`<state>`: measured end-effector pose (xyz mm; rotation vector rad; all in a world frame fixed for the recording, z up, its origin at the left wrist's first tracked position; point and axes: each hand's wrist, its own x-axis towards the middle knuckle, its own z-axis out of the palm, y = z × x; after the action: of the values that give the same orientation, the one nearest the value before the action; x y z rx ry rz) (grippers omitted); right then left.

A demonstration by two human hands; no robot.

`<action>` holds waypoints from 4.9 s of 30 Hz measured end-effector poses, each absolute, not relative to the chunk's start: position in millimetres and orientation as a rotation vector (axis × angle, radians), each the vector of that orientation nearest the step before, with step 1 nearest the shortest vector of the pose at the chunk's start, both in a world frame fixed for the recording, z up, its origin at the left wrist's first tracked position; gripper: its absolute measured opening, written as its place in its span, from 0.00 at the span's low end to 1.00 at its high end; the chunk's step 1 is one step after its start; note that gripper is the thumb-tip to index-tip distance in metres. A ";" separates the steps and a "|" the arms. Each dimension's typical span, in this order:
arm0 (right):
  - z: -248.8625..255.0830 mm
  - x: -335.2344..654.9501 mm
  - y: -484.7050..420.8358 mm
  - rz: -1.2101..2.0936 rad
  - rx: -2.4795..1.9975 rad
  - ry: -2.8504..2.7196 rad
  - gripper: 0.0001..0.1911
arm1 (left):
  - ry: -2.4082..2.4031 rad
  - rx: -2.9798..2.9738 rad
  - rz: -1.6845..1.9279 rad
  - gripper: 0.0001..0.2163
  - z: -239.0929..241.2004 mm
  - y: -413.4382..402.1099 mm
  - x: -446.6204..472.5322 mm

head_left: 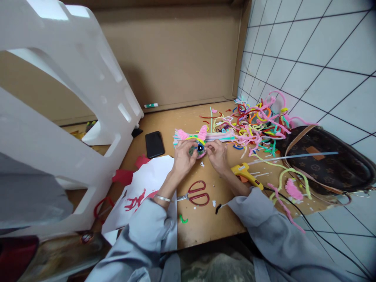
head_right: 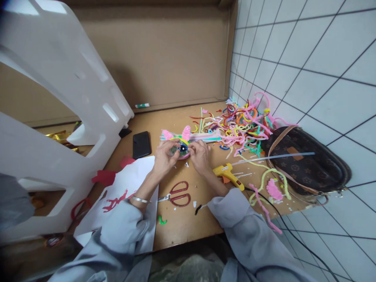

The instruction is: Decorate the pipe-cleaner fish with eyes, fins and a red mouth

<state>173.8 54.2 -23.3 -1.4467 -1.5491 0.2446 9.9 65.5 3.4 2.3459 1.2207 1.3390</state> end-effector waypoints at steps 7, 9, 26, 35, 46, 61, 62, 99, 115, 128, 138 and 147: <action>-22.6 174.0 53.3 0.299 -1.448 -1.553 0.06 | 1.219 2.364 1.340 0.07 4.4 65.5 9.7; -21.4 173.9 52.8 0.300 -1.459 -1.551 0.06 | 1.219 2.366 1.348 0.07 3.9 65.7 9.6; -14.9 175.6 49.9 0.273 -1.499 -1.536 0.15 | 1.234 2.343 1.346 0.06 4.0 65.1 10.5; -15.9 170.4 43.9 0.147 -1.506 -1.590 0.17 | 1.255 2.306 1.321 0.09 5.0 62.8 10.7; -20.2 159.7 35.4 -0.053 -1.485 -1.719 0.17 | 1.316 2.271 1.289 0.15 5.3 64.1 11.2; -7.4 161.6 32.1 -0.013 -1.232 -1.692 0.29 | 1.337 2.274 1.225 0.14 8.0 61.0 13.2; -7.5 161.0 31.4 -0.033 -1.216 -1.716 0.30 | 1.335 2.272 1.230 0.14 8.5 60.6 13.5; -1.4 153.9 41.7 -0.204 -1.347 -1.945 0.28 | 1.263 1.882 1.746 0.06 35.6 68.6 -13.1; -3.0 156.0 40.4 -0.191 -1.352 -1.905 0.26 | 1.366 1.814 1.786 0.18 48.0 64.2 -23.3; -7.4 158.4 42.6 -0.152 -1.329 -1.889 0.25 | 1.382 2.431 0.933 0.30 24.2 60.9 2.5; -8.6 157.2 42.2 -0.141 -1.337 -1.862 0.25 | 1.313 2.462 0.911 0.30 20.3 60.9 3.8; -9.0 156.8 42.0 -0.132 -1.337 -1.858 0.26 | 1.306 2.470 0.910 0.27 24.0 58.3 2.0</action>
<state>156.8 42.0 -9.0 -1.3370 -1.8576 -0.1318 2.0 58.3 24.0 2.4701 1.3058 0.9097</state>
